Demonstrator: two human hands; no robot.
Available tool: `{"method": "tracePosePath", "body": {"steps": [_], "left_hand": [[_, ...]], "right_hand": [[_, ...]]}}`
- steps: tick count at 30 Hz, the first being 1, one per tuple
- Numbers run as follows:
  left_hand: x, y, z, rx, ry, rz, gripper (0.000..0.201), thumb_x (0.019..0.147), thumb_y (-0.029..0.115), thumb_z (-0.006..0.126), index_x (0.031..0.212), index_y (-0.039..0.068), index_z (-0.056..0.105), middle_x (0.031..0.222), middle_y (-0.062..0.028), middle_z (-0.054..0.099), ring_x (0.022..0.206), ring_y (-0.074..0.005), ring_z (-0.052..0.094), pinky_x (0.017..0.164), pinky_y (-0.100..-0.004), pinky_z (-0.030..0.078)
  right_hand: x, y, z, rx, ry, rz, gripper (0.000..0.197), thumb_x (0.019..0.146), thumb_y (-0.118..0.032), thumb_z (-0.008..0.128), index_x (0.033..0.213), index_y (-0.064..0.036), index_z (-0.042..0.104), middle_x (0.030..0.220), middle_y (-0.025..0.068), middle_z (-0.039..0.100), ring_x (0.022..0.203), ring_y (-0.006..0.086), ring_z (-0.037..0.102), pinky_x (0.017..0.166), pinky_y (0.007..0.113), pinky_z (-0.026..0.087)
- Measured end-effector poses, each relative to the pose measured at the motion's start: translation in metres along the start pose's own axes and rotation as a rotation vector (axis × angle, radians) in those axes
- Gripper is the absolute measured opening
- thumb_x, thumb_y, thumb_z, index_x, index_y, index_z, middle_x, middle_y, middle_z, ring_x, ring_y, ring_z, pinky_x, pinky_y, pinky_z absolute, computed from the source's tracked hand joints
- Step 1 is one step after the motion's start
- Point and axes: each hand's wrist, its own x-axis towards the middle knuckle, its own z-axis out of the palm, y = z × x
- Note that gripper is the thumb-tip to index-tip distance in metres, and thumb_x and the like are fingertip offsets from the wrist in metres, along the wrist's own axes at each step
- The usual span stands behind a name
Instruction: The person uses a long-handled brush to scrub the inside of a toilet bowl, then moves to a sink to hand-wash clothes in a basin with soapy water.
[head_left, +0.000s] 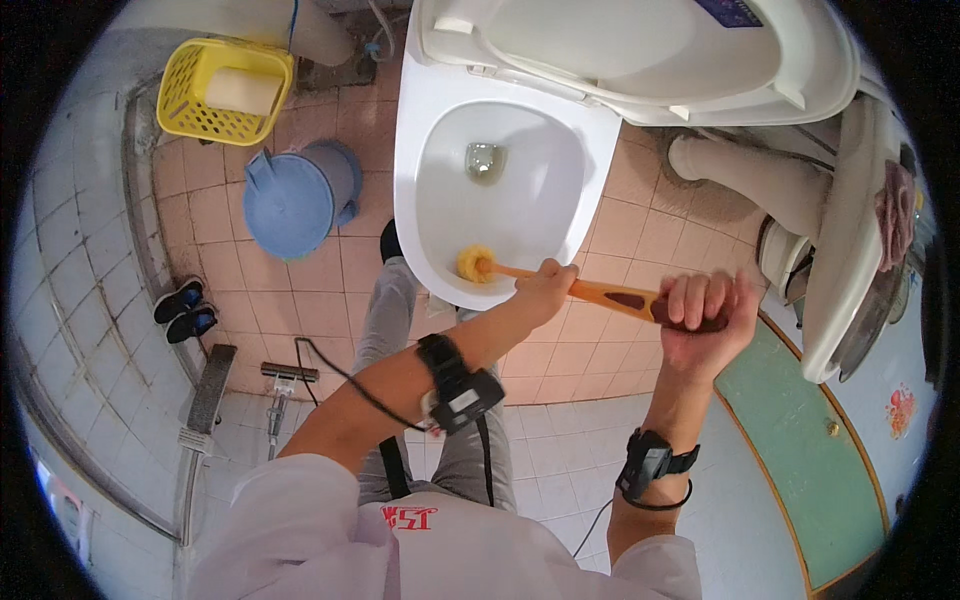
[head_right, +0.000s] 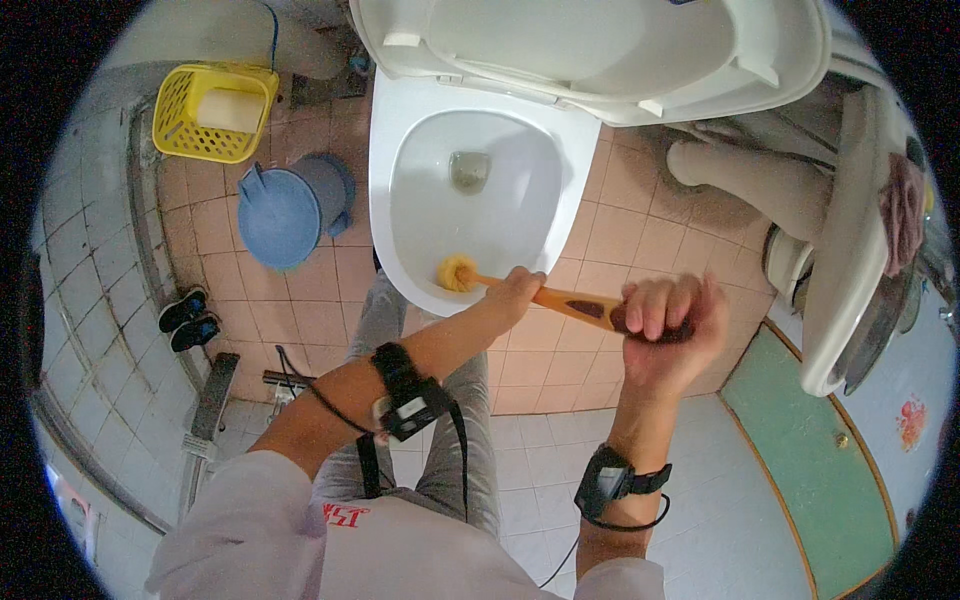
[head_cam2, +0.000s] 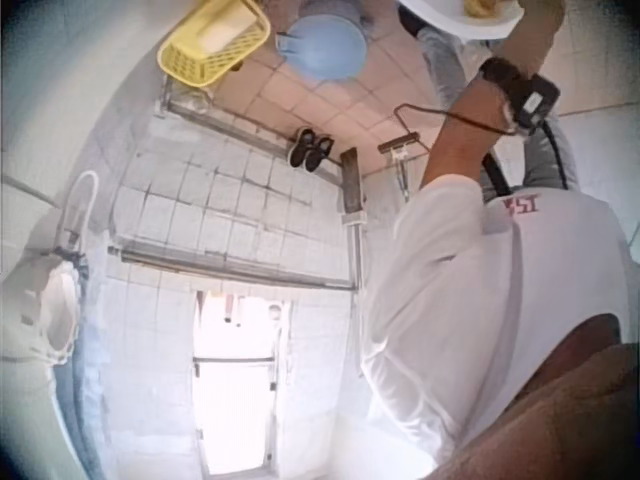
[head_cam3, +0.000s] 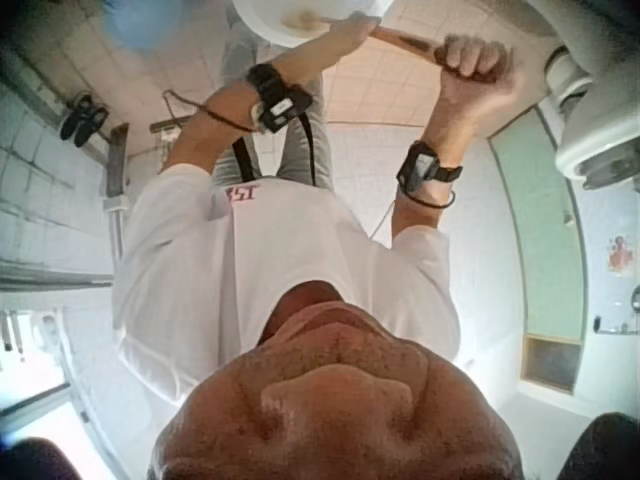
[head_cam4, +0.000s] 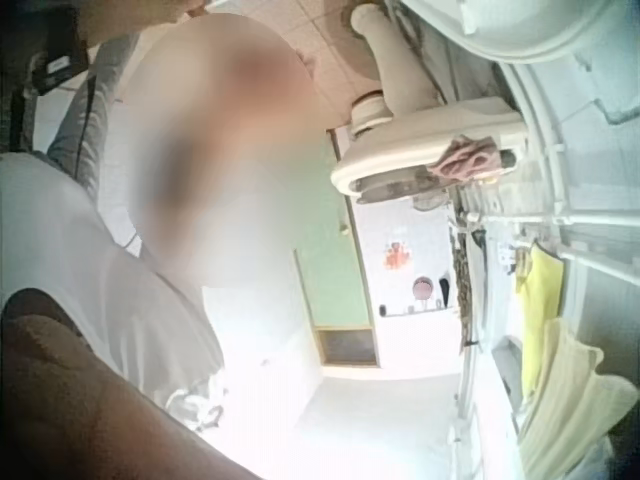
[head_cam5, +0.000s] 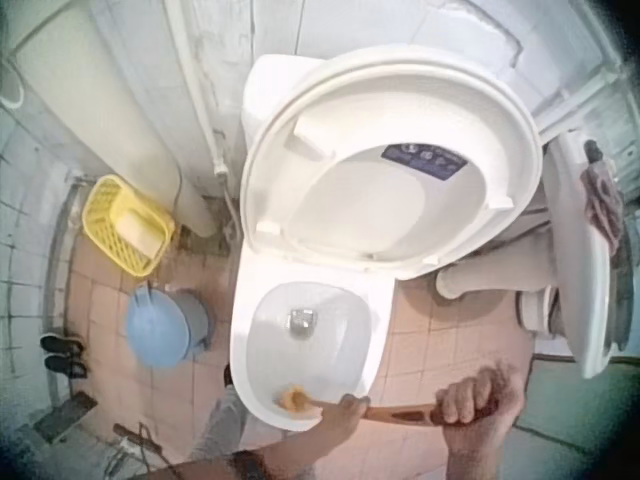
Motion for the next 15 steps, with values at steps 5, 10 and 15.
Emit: {"method": "tracePosePath", "body": {"steps": [5,10,15], "left_hand": [[0.063,-0.043,0.016,0.246,0.211,0.593,0.026,0.091,0.031,0.056,0.097,0.006,0.059,0.095,-0.0055,0.058,0.085,-0.0177,0.055,0.074,-0.0357,0.045],[0.045,-0.049,0.002,-0.248,0.005,0.504,0.018,0.091,0.021,0.054,0.087,0.004,0.058,0.092,-0.0033,0.052,0.082,-0.014,0.047,0.076,-0.0301,0.04],[-0.004,-0.071,0.007,-0.383,0.092,0.369,0.018,0.089,0.018,0.06,0.093,0.001,0.058,0.099,-0.0141,0.058,0.086,-0.0185,0.056,0.072,-0.0331,0.046]], "right_hand": [[-0.061,0.032,0.011,-0.243,-0.04,-0.311,0.048,0.1,-0.041,0.04,0.06,-0.0144,0.031,0.049,0.0028,0.034,0.049,0.0178,0.038,0.074,0.038,0.043],[-0.069,0.033,0.028,-0.384,-0.29,-0.349,0.052,0.099,-0.04,0.05,0.058,-0.0085,0.04,0.055,0.0066,0.048,0.055,0.0212,0.047,0.067,0.041,0.043],[-0.093,0.041,0.0,-0.203,-0.248,-0.184,0.054,0.099,-0.042,0.05,0.057,-0.0085,0.039,0.054,0.0052,0.046,0.054,0.0209,0.047,0.068,0.04,0.043]]}}
